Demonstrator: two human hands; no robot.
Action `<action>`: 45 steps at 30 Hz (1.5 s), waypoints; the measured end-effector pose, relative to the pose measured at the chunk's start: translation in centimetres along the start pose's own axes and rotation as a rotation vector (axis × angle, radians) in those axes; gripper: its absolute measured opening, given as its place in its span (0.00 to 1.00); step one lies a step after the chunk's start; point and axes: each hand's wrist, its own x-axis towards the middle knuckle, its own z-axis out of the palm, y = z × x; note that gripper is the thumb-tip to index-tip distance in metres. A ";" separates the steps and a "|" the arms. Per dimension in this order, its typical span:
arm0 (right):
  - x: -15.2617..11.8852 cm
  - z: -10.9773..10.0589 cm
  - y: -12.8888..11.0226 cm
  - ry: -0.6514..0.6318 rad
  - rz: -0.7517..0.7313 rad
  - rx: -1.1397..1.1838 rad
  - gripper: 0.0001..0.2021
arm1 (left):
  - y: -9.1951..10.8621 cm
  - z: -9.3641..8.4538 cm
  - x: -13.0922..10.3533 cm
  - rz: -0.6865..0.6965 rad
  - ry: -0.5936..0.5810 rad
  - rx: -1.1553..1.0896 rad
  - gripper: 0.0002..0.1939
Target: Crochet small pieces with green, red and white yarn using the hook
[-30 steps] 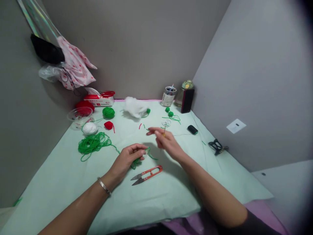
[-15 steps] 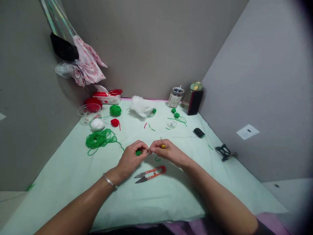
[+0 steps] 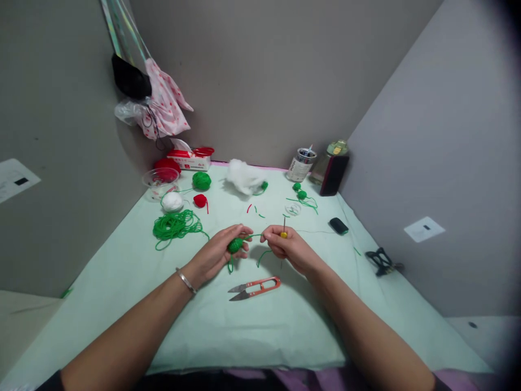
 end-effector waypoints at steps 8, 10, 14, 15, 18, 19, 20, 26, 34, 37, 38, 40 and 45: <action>0.3 -0.7 -0.2 0.089 -0.014 0.065 0.18 | 1.0 0.1 -0.4 -0.005 -0.030 -0.155 0.08; 0.3 -0.8 -0.2 0.092 -0.016 0.082 0.18 | 1.0 0.1 -0.3 0.007 -0.021 -0.143 0.08; 0.2 -0.7 -0.4 0.118 -0.029 0.115 0.17 | 0.2 0.0 0.0 0.018 -0.007 -0.070 0.13; 0.1 -0.6 -0.5 0.124 -0.033 0.121 0.17 | -0.1 0.0 0.0 0.019 -0.009 -0.042 0.16; 0.0 -0.3 -0.7 0.130 -0.044 0.135 0.18 | -1.0 0.2 0.1 0.017 -0.013 0.040 0.21; -0.1 -0.1 -0.7 0.129 -0.047 0.139 0.18 | -1.1 0.3 0.1 0.016 -0.011 0.060 0.21; -0.1 -0.1 -0.8 0.127 -0.049 0.142 0.18 | -1.2 0.4 0.1 0.017 -0.007 0.075 0.21; -0.1 -0.1 -0.9 0.131 -0.051 0.152 0.18 | -0.7 0.2 0.1 0.026 -0.011 0.087 0.20; 0.0 -0.2 -0.7 0.133 -0.050 0.138 0.19 | -0.9 0.3 0.2 0.030 -0.014 0.105 0.16; 0.1 -0.3 -0.6 0.133 -0.057 0.131 0.18 | -0.8 0.3 0.2 0.034 -0.023 0.103 0.17; 0.2 -0.5 -0.5 0.136 -0.060 0.129 0.18 | -0.7 0.4 0.1 0.037 -0.027 0.097 0.16; 0.3 -0.7 -0.4 0.143 -0.067 0.123 0.18 | -0.5 0.4 0.0 0.047 -0.029 0.076 0.15; 0.7 -1.4 0.0 0.147 -0.069 0.109 0.19 | -0.2 0.7 -0.1 0.045 -0.046 -0.011 0.14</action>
